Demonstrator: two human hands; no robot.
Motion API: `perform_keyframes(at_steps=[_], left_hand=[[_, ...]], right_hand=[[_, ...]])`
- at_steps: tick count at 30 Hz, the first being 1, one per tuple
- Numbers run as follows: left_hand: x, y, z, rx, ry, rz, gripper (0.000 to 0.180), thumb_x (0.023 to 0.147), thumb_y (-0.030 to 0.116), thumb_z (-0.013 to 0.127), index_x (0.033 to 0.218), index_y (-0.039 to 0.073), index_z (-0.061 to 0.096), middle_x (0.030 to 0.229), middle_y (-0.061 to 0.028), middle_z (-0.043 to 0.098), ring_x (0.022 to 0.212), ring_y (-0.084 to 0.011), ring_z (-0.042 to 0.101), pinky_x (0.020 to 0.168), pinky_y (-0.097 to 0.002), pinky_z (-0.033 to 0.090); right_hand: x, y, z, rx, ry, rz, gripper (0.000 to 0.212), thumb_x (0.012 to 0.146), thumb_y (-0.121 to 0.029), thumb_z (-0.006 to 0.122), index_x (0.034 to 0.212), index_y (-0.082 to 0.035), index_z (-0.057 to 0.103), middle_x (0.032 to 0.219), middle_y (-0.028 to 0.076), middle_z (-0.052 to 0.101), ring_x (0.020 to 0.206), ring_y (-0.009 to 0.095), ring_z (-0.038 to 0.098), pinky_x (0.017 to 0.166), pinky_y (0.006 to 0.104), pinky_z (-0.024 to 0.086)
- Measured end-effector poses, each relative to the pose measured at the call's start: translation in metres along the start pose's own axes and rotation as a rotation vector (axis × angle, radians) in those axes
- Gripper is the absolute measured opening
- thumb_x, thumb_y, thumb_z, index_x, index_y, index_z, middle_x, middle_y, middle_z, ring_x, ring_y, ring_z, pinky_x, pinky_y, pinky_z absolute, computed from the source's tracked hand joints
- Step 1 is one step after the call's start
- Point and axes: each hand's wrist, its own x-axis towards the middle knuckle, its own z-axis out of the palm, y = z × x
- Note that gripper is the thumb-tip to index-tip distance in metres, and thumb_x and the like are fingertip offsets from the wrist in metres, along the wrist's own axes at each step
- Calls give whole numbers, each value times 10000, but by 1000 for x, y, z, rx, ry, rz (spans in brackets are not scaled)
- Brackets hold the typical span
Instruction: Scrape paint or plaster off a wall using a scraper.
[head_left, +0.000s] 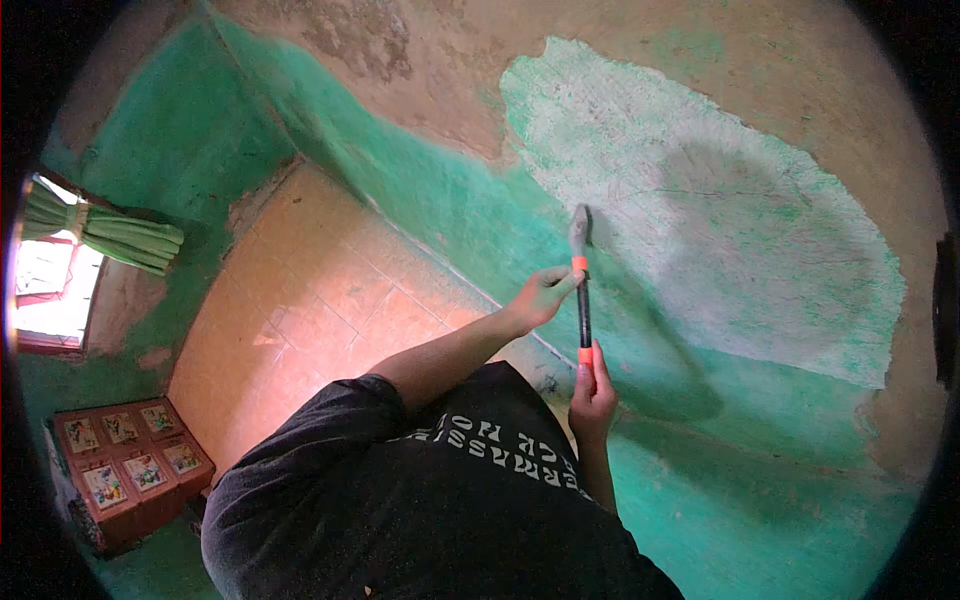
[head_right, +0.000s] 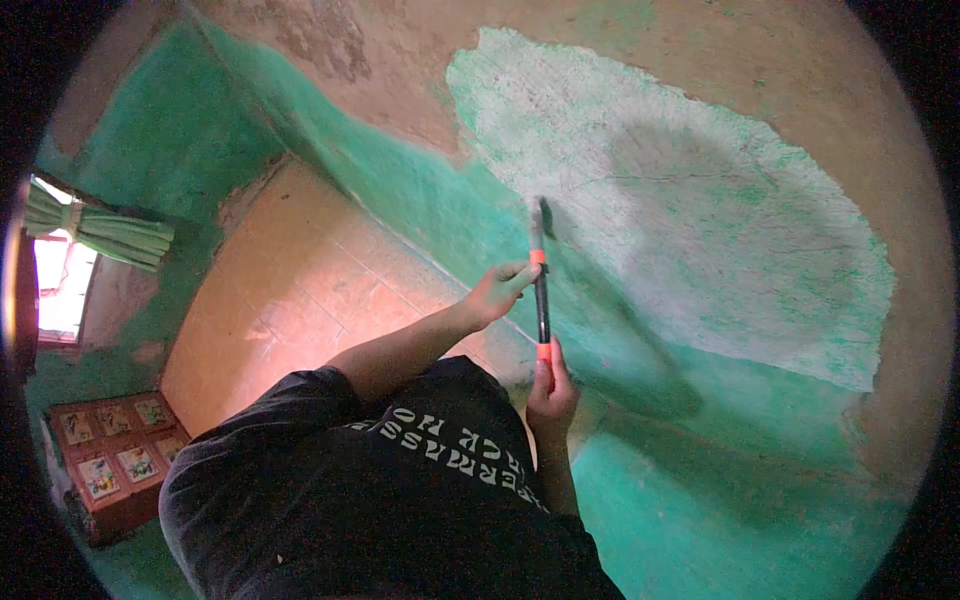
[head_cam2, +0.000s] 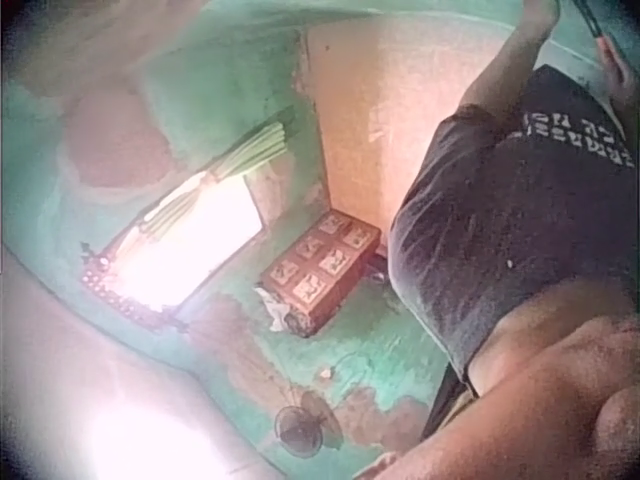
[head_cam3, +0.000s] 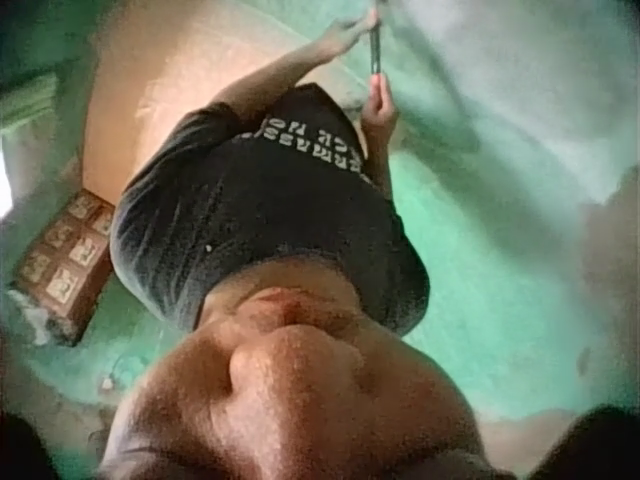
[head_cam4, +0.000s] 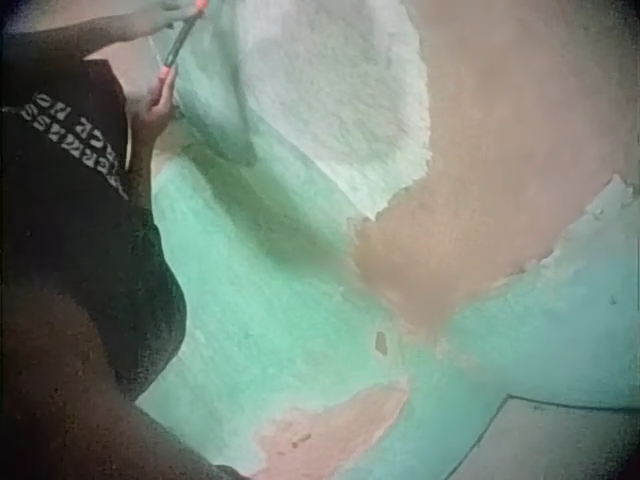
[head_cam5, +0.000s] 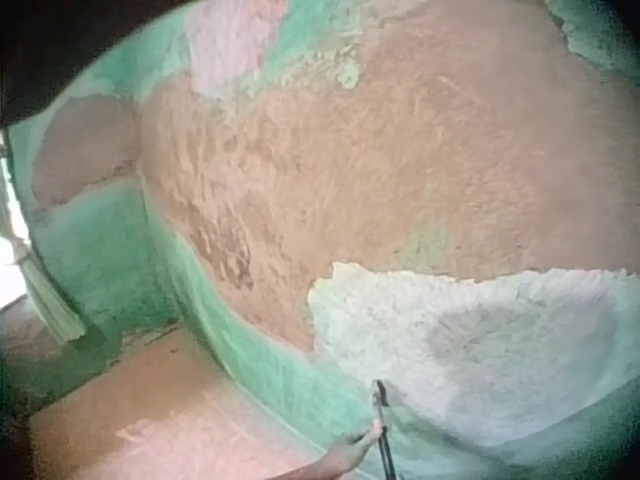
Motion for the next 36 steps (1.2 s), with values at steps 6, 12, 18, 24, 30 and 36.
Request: perform_keyframes(at_steps=[6, 12, 18, 24, 30, 36], left_hand=[[-4, 3, 0, -105, 120, -2, 377, 1029, 375, 539, 955, 24, 658, 839, 76, 508, 841, -62, 454, 766, -274, 420], [-10, 10, -1, 37, 34, 34, 380, 1033, 373, 534, 943, 22, 648, 869, 69, 529, 875, -73, 469, 811, -283, 433], [-7, 21, -15, 27, 39, -13, 367, 1022, 363, 557, 1034, 19, 684, 887, 52, 566, 893, -71, 480, 816, -293, 435], [-3, 6, -14, -70, 64, -7, 347, 1013, 344, 578, 903, 18, 628, 819, 58, 491, 828, -68, 444, 746, -265, 406], [-6, 11, -8, 35, 3, 2, 355, 1025, 351, 555, 923, 23, 642, 807, 67, 484, 794, -66, 440, 715, -269, 404], [0, 11, -20, 21, 34, 83, 380, 1030, 375, 536, 945, 25, 661, 823, 66, 513, 822, -65, 460, 740, -275, 423]], right_hand=[[12, -7, 14, 13, 0, -29, 423, 1010, -169, 504, 1409, -31, 513, 947, 174, 700, 819, 170, 650, 732, 317, 507], [-9, 12, 20, 66, 2, 105, 420, 1012, -176, 513, 1407, -35, 516, 970, 202, 695, 796, 184, 635, 729, 313, 503], [-7, 9, 28, 133, -42, 141, 450, 1019, -161, 476, 1438, 2, 467, 793, -5, 518, 653, 69, 424, 580, 238, 377], [3, -9, 29, 94, -65, 172, 456, 1007, -137, 491, 1445, -10, 468, 786, -18, 514, 655, 71, 431, 568, 246, 375], [-6, 1, 23, 114, -22, 205, 446, 1012, -136, 480, 1435, 5, 469, 859, 21, 579, 711, 65, 459, 623, 228, 406], [1, -10, 29, 112, 23, 91, 443, 1009, -146, 479, 1419, 21, 476, 1047, 127, 663, 854, 136, 576, 769, 281, 482]])
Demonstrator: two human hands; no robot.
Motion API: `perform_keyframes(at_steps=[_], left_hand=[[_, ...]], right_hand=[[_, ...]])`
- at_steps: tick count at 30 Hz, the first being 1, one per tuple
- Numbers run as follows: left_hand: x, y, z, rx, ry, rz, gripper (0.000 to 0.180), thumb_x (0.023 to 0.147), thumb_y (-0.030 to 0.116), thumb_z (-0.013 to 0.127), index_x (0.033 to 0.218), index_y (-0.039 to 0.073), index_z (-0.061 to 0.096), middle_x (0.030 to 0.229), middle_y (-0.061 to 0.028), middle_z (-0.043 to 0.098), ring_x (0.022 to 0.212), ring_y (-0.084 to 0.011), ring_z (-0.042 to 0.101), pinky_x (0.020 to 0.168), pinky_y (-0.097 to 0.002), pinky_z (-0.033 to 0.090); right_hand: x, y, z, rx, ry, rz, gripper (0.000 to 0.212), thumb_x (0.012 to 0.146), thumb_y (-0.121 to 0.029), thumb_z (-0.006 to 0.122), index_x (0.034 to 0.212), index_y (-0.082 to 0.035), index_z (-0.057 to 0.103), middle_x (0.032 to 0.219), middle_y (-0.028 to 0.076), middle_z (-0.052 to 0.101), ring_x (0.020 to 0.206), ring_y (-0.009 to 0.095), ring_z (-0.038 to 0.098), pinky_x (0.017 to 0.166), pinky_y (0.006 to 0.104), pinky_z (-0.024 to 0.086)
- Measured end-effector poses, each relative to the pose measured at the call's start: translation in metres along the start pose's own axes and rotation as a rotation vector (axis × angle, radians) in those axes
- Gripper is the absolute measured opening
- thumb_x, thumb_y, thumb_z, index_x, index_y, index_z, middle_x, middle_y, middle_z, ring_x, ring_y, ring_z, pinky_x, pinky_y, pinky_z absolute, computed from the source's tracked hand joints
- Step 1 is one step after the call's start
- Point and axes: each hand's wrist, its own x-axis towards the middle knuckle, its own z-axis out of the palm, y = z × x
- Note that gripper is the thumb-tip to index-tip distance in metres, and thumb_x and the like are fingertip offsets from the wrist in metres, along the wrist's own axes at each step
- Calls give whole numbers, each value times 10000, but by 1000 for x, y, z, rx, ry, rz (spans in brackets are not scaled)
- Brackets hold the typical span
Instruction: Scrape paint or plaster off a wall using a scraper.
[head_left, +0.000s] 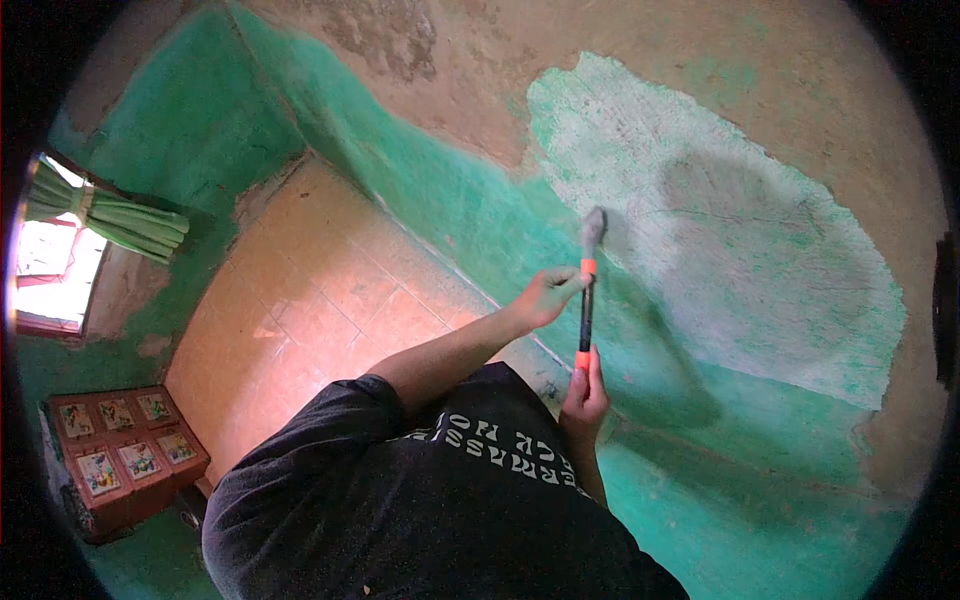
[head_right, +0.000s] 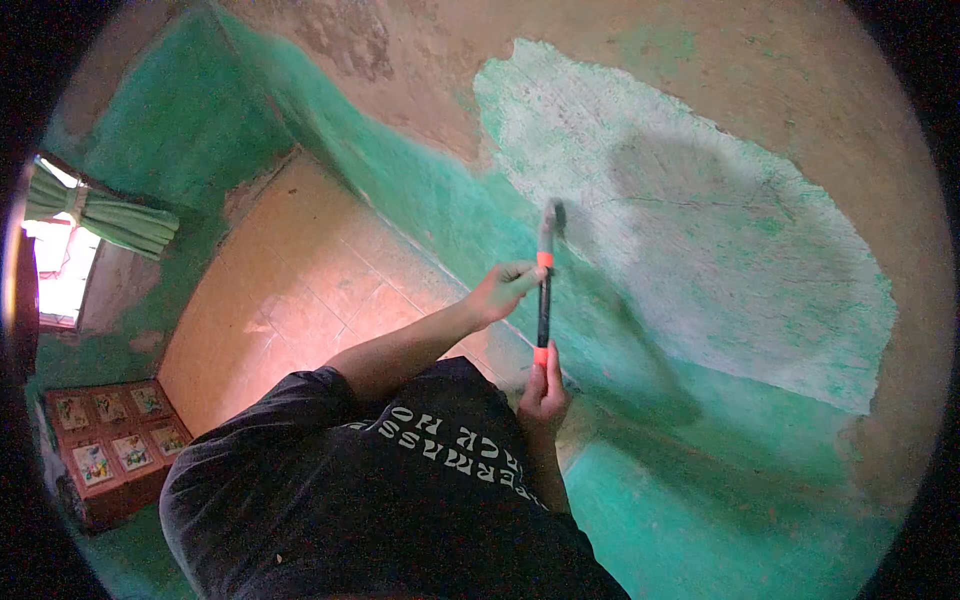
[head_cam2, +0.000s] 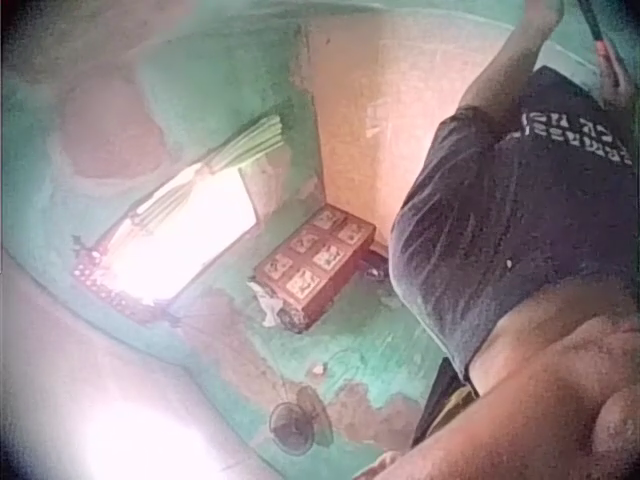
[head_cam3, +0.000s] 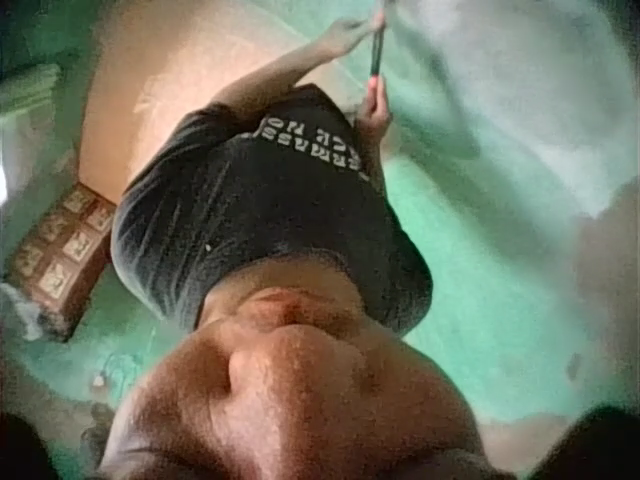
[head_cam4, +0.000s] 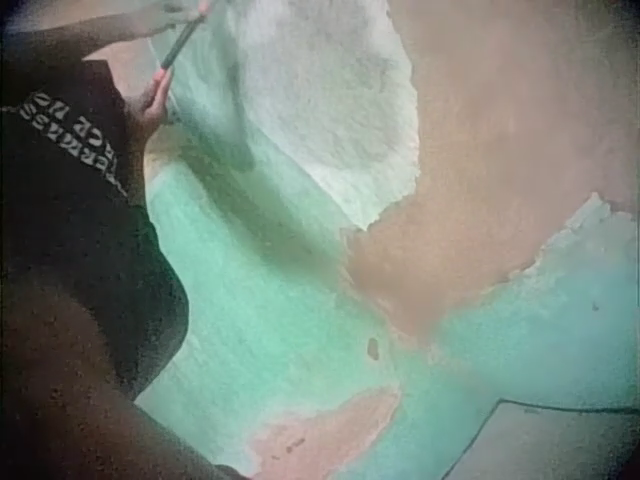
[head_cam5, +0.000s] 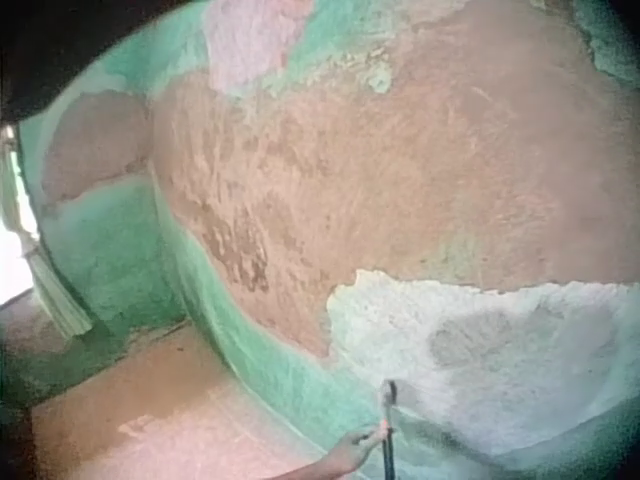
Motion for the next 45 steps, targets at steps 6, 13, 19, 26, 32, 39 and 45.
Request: perform_keyframes(at_steps=[6, 13, 19, 26, 32, 39, 45], left_hand=[[-3, 5, 7, -133, 150, 18, 377, 1040, 353, 524, 894, 22, 631, 842, 80, 490, 830, -77, 442, 754, -265, 406], [-6, 1, 20, -40, -19, -122, 335, 1007, 352, 588, 912, 41, 669, 816, 84, 494, 806, -62, 431, 719, -268, 401], [-1, -25, 59, 25, -136, -39, 395, 995, 388, 594, 926, 8, 675, 786, 45, 505, 784, -77, 434, 698, -280, 405], [-8, -37, 89, 51, -133, -6, 405, 1000, 381, 585, 893, -3, 650, 755, 60, 459, 761, -76, 414, 683, -291, 400], [-12, -32, 85, 90, -91, -84, 399, 1014, 431, 555, 1006, 66, 713, 751, 79, 456, 741, -64, 408, 658, -278, 364], [-13, -47, 92, 59, 37, -95, 445, 999, 444, 572, 1069, 24, 703, 918, 26, 597, 916, -97, 506, 849, -312, 440], [-16, -43, 99, 69, 128, -109, 440, 997, 440, 574, 1056, 23, 704, 879, 54, 570, 869, -80, 487, 802, -299, 440]], right_hand=[[9, -15, -1, -73, -107, 84, 431, 1007, -131, 483, 1408, 30, 490, 941, 95, 647, 791, 129, 563, 710, 268, 471], [-5, 24, -28, -5, -79, 166, 427, 1006, -164, 493, 1399, 1, 511, 926, 115, 629, 740, 139, 529, 669, 290, 457], [-25, 33, -59, 14, -33, 320, 449, 1007, -191, 493, 1415, -3, 495, 956, 86, 645, 732, 144, 536, 656, 286, 455], [-32, 57, -93, -4, -61, 321, 472, 1011, -219, 482, 1443, -29, 471, 1161, 146, 666, 892, 179, 603, 812, 306, 482], [-20, 70, -88, -129, -6, -153, 455, 1019, -188, 491, 1445, -29, 477, 832, 27, 595, 712, 112, 527, 662, 273, 466], [-20, 57, -86, -24, -108, 111, 451, 1025, -189, 483, 1443, -19, 473, 878, 62, 615, 746, 116, 534, 700, 263, 462], [-9, 82, -88, -16, -100, -67, 456, 1027, -196, 483, 1450, -26, 460, 983, 167, 664, 797, 166, 592, 747, 299, 481]])
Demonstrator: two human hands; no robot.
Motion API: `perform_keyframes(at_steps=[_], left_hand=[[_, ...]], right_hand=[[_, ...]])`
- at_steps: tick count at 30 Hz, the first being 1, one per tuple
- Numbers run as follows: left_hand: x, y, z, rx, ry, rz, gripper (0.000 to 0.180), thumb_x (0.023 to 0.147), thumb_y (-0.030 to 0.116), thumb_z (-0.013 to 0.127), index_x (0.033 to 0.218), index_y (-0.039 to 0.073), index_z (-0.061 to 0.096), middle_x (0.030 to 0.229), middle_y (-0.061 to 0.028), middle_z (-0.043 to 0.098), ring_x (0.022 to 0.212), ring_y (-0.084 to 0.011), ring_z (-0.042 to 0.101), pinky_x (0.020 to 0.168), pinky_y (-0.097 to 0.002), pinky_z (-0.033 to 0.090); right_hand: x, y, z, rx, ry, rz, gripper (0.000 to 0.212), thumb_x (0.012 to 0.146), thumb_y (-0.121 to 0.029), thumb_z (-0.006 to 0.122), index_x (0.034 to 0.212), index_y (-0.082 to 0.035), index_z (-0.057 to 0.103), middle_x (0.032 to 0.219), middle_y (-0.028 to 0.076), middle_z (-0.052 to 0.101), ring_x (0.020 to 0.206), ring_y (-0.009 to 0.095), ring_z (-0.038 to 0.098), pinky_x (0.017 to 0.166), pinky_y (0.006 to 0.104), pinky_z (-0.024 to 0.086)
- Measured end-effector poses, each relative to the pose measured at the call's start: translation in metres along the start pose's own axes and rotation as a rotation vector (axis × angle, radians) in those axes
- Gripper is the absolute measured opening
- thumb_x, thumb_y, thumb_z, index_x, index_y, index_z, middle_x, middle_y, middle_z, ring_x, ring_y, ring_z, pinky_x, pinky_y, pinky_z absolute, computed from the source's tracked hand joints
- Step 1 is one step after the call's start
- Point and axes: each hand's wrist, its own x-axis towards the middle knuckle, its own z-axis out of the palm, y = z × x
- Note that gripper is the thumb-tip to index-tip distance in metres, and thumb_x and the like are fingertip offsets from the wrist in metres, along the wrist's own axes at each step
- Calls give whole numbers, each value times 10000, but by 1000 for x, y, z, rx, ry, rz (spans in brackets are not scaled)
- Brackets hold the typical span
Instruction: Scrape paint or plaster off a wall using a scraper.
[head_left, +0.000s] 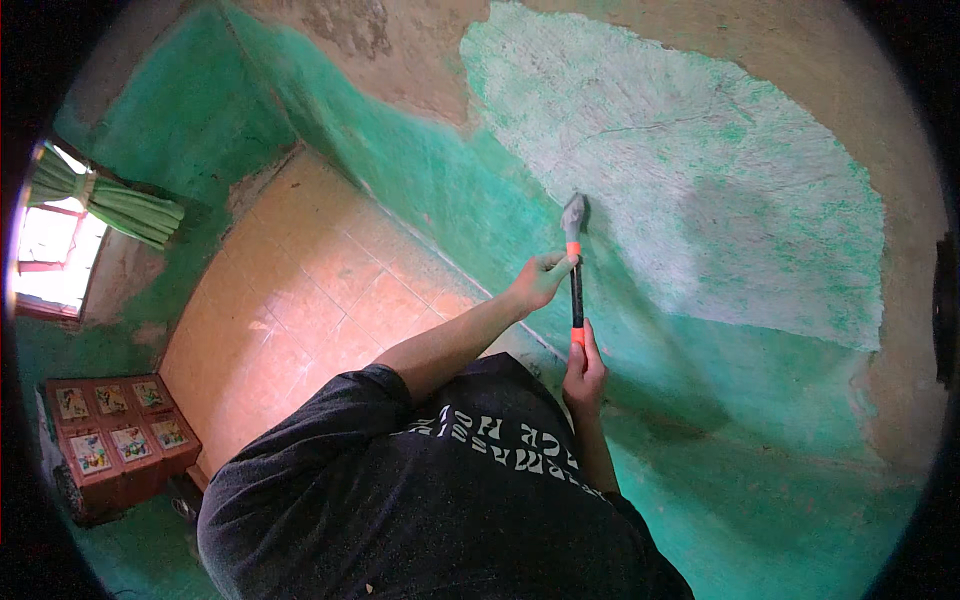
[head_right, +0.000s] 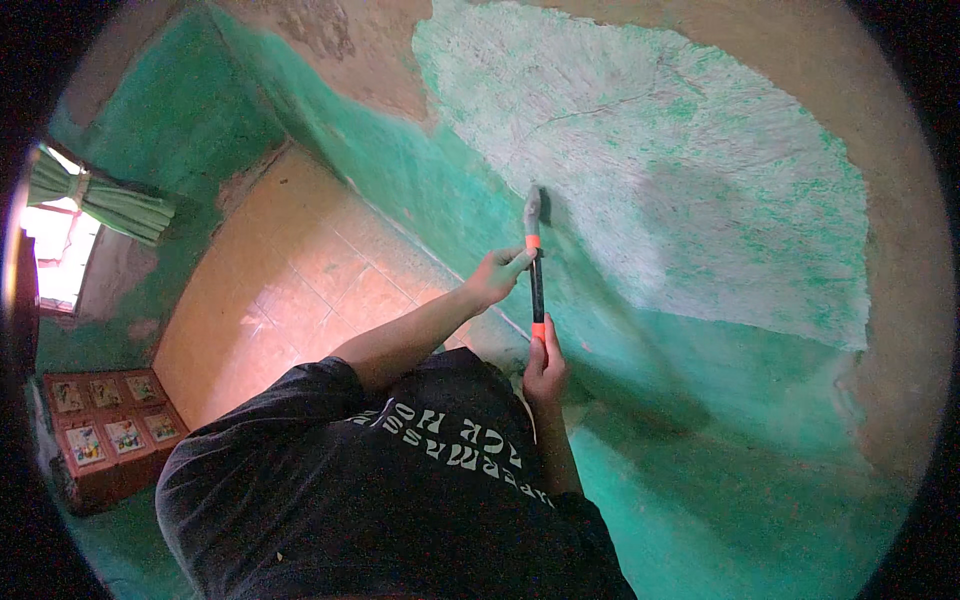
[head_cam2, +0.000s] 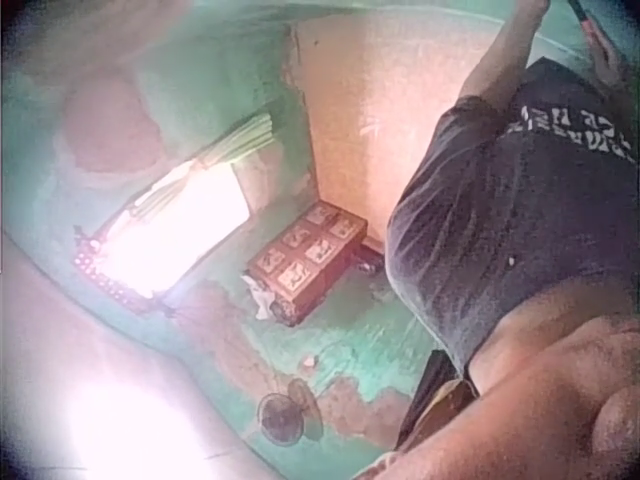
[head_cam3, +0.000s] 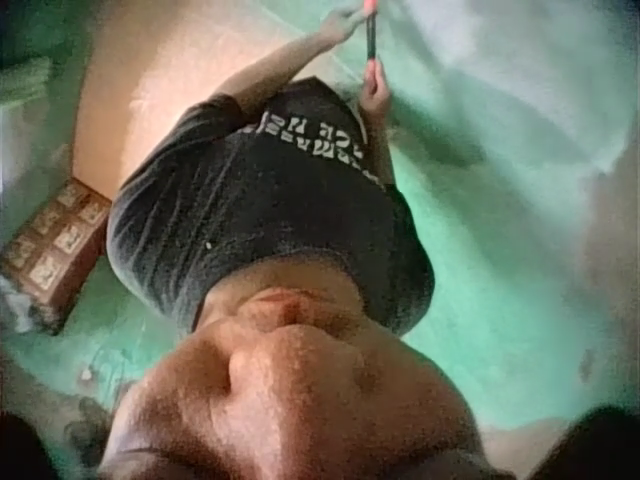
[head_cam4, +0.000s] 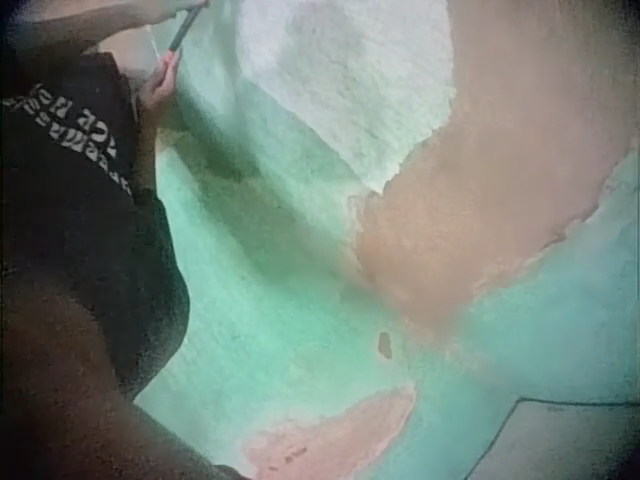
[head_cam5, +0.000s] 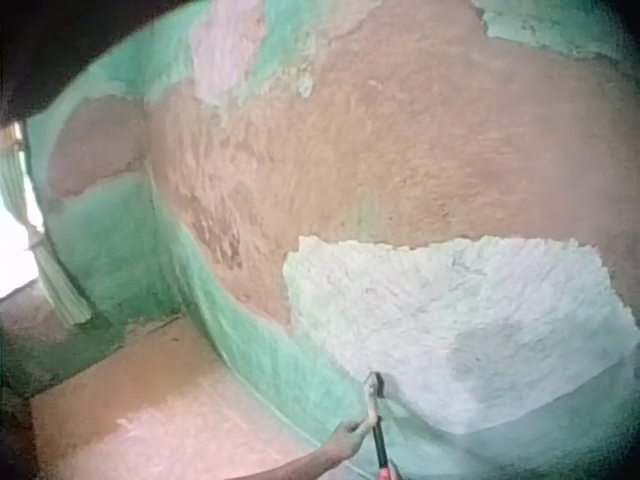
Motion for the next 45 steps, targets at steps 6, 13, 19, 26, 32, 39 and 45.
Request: perform_keyframes(at_steps=[6, 13, 19, 26, 32, 39, 45], left_hand=[[8, -6, -13, 116, -154, -57, 479, 993, 442, 580, 1241, 42, 670, 1157, -37, 667, 1102, -127, 547, 990, -333, 423], [9, -7, -17, -44, -26, 116, 413, 988, 400, 595, 1030, 5, 707, 828, 15, 587, 842, -94, 504, 762, -314, 451], [8, -8, -21, 34, -141, 41, 421, 1009, 396, 571, 1118, 11, 703, 985, -4, 671, 984, -87, 547, 899, -311, 459], [11, -1, -27, 66, -220, -11, 451, 1014, 403, 563, 1107, -19, 692, 973, 9, 644, 976, -92, 531, 903, -311, 450], [3, 1, -23, 25, -167, -18, 438, 1019, 405, 555, 1066, -6, 696, 976, 18, 617, 980, -88, 507, 916, -312, 440], [8, -9, -24, -38, -186, 73, 403, 1008, 391, 573, 992, 8, 700, 825, 49, 556, 825, -71, 472, 750, -285, 439], [4, -6, -21, -34, -194, 89, 403, 1005, 376, 579, 1040, -8, 695, 824, 12, 584, 824, -92, 490, 753, -317, 449]], right_hand=[[-4, -20, -11, -45, -29, 69, 449, 1024, -201, 487, 1435, -21, 479, 1137, 194, 663, 899, 187, 607, 818, 306, 480], [-7, -35, 10, -28, -9, 169, 451, 1027, -225, 483, 1443, -53, 485, 1151, 193, 678, 953, 206, 645, 840, 318, 488], [-9, -46, 13, -24, -46, 412, 475, 1025, -266, 467, 1446, -45, 478, 1241, 201, 648, 1044, 220, 640, 901, 331, 480], [-19, -12, 28, 38, 33, 296, 480, 1021, -246, 478, 1438, -9, 472, 1315, 223, 608, 1175, 251, 604, 973, 343, 454], [-19, -17, 30, -50, 102, 164, 462, 1021, -185, 489, 1455, -26, 466, 785, -21, 503, 669, 80, 435, 605, 241, 391], [-22, -14, 37, -38, 110, 241, 455, 1019, -180, 483, 1447, -28, 476, 837, 21, 568, 719, 103, 496, 660, 262, 433], [-22, -18, 32, -16, 101, 217, 462, 1012, -182, 478, 1448, -29, 476, 820, 19, 568, 669, 101, 480, 606, 272, 419]])
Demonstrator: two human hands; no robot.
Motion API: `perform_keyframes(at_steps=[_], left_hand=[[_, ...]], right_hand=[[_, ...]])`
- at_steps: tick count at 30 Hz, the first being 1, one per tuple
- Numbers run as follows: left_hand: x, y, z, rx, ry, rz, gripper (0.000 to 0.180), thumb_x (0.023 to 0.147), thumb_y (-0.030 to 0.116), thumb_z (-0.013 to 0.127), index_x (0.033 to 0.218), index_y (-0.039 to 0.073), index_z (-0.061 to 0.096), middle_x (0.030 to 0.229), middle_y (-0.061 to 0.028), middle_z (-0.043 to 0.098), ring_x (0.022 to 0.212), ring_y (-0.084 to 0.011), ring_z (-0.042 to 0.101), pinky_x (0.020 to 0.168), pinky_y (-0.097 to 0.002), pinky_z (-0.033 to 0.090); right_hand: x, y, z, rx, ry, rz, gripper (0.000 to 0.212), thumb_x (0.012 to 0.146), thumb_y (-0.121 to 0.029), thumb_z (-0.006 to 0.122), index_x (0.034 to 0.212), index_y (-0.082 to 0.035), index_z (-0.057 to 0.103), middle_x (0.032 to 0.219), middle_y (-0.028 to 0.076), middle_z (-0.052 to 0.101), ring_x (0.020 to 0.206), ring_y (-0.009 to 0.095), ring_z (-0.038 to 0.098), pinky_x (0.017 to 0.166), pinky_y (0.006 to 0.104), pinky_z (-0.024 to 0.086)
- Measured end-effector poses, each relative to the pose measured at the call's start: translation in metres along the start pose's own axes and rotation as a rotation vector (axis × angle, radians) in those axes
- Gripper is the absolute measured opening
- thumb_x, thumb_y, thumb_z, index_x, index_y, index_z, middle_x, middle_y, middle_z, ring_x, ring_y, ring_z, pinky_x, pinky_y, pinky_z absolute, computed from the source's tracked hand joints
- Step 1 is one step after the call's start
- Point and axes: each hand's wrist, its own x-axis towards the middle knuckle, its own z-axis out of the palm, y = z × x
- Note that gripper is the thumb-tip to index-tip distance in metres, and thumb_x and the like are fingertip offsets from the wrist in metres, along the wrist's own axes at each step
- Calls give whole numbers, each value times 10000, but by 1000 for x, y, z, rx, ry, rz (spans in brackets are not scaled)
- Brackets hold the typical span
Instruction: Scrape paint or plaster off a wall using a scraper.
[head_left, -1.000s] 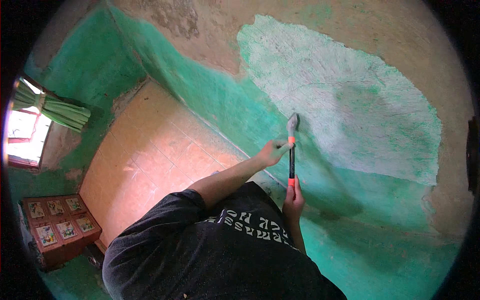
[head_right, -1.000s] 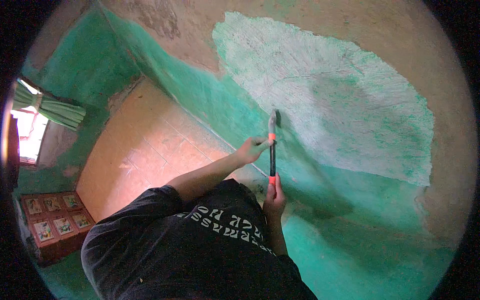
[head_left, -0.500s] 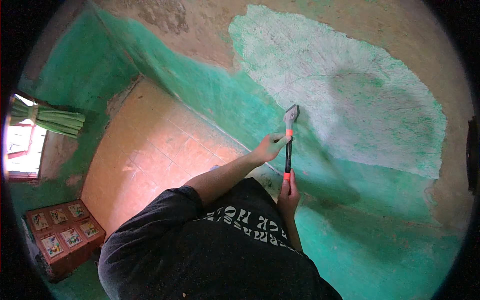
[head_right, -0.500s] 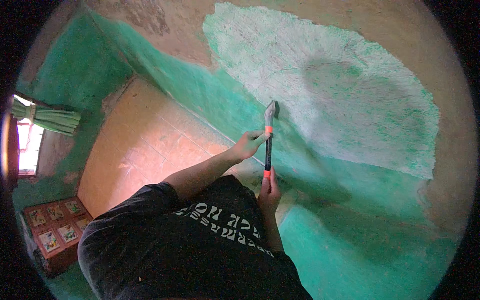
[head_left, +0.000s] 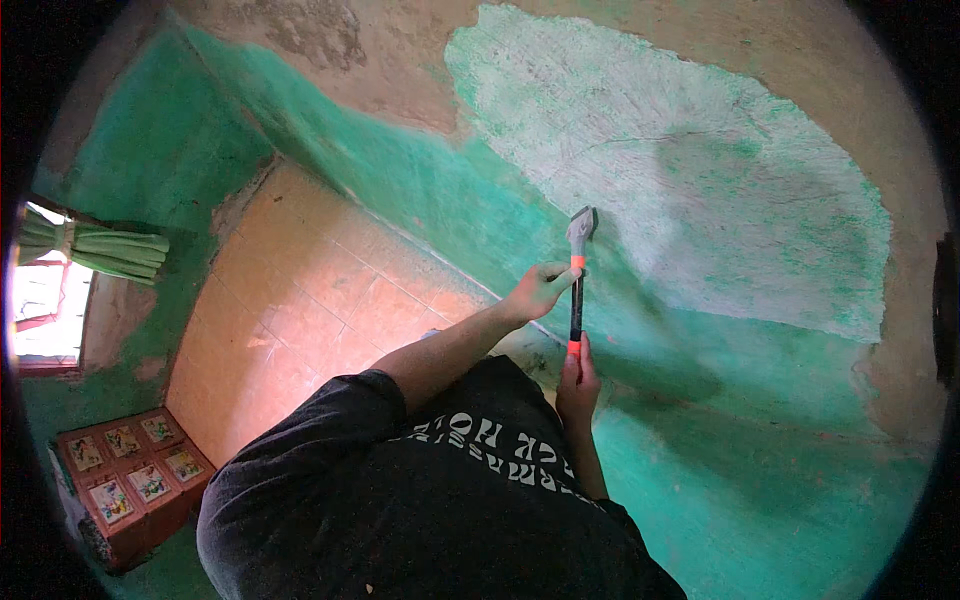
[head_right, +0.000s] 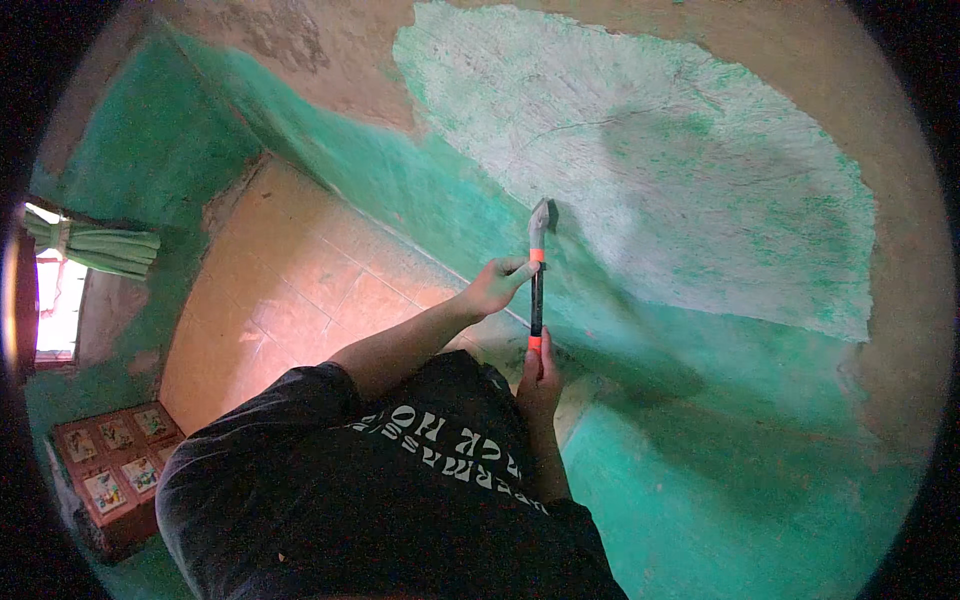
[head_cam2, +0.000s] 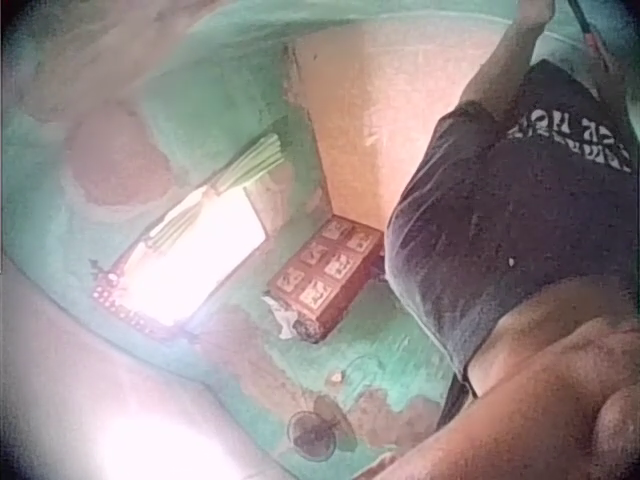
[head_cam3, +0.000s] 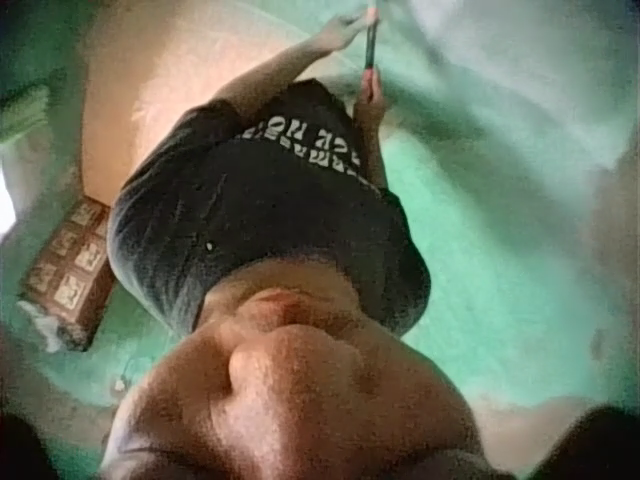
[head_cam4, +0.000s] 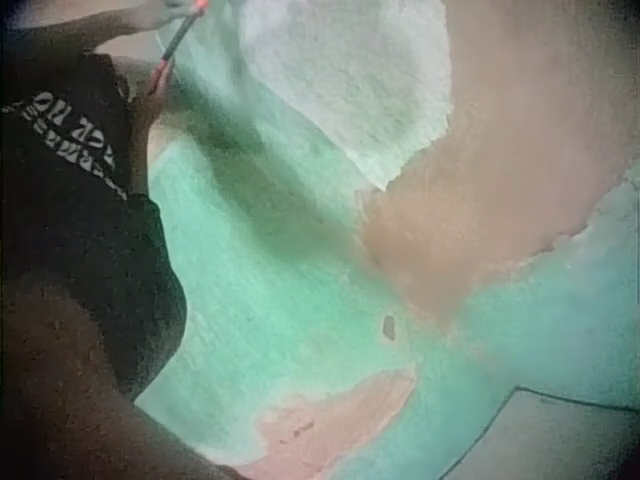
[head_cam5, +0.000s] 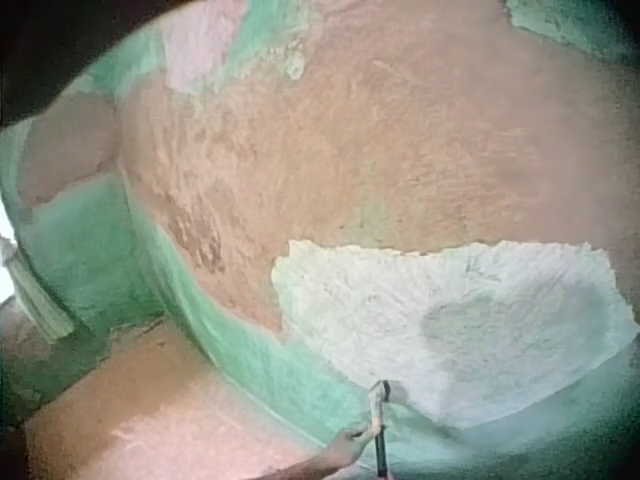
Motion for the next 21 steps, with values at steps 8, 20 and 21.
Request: perform_keyframes(at_steps=[8, 20, 21], left_hand=[[5, 3, 5, 64, 9, -125, 388, 1008, 371, 577, 1013, 2, 695, 816, 46, 531, 830, -77, 475, 753, -292, 437], [6, 1, -7, -10, 103, -20, 402, 1015, 369, 563, 1084, -3, 698, 914, 24, 605, 920, -79, 508, 839, -288, 450], [8, 1, -5, 49, 46, -55, 412, 1016, 372, 558, 1082, -10, 696, 929, 18, 614, 938, -82, 515, 857, -293, 450]], right_hand=[[13, 2, -19, 9, -165, 150, 502, 1019, -265, 470, 1464, -35, 446, 1213, 228, 642, 1007, 212, 627, 884, 330, 474], [19, -22, -20, -22, -156, 12, 495, 1020, -260, 503, 1451, -21, 456, 1255, 221, 635, 1064, 224, 640, 896, 338, 482], [17, -8, -21, 14, -127, -19, 487, 1023, -266, 493, 1450, -36, 463, 1240, 215, 646, 1027, 223, 649, 881, 333, 486]])
